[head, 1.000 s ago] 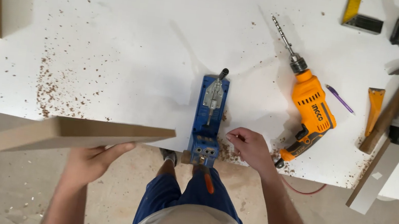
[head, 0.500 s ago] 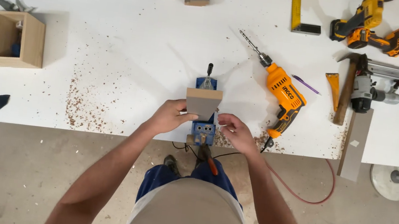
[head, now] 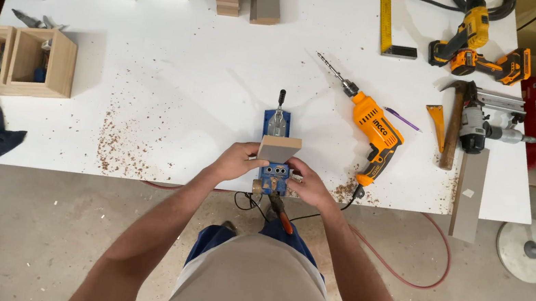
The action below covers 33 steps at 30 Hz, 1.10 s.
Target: The person places a wooden plank into a blue Kreg pocket-hole jig on a white workbench, tightens the clamp, and uses an orange power drill to drill a hole into the wood. They repeat this process for several planks, removing each finished piece and placing it on a stack before loading the next one.
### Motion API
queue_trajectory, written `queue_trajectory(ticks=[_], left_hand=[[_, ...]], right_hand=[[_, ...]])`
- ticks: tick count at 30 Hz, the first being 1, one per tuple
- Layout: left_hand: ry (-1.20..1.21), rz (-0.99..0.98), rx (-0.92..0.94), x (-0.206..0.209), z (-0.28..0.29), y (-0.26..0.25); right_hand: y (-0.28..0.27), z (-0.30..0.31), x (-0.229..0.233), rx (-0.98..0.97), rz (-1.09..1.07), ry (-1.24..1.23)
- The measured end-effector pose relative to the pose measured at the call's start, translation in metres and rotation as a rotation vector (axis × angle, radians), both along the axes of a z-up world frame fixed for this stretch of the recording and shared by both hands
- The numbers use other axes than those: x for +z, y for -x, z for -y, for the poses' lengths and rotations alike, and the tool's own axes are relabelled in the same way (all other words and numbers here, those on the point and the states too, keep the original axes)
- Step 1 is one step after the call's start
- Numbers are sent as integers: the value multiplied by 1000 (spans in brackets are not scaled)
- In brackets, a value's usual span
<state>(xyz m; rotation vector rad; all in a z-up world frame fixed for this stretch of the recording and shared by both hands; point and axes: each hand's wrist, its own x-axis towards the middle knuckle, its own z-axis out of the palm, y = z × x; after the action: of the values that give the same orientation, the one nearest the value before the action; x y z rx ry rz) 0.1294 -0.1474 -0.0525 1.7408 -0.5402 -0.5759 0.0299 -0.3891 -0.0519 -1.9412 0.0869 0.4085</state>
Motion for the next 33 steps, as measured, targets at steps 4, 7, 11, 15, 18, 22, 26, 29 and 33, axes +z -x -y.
queue_trajectory(ticks=[4, 7, 11, 15, 18, 22, 26, 29, 33], left_hand=[[0, 14, -6, -2, -2, 1], [-15, 18, -24, -8, -4, 1], [-101, 13, -103, -23, 0, 4], [-146, -25, -52, -17, 4, 11], [-135, -23, -51, -8, 4, 10], [-157, -10, -49, -7, 6, 8], [-101, -11, -36, -8, 3, 9], [-60, -6, -29, 0, 8, 7], [-57, 15, 16, -6, 9, 11]], right_hand=[[0, 2, -6, 7, -16, 28], [-6, 4, -17, 26, -11, 44], [-10, 6, -28, 6, -27, 26], [-10, 5, -27, -4, -4, 65], [-12, 5, -25, -13, 0, 35], [-22, 9, 33, 61, -34, 85], [-84, 19, 18, -153, -65, 60], [-147, 2, 32, -238, 2, -44], [-207, -15, 20, -116, 58, -73]])
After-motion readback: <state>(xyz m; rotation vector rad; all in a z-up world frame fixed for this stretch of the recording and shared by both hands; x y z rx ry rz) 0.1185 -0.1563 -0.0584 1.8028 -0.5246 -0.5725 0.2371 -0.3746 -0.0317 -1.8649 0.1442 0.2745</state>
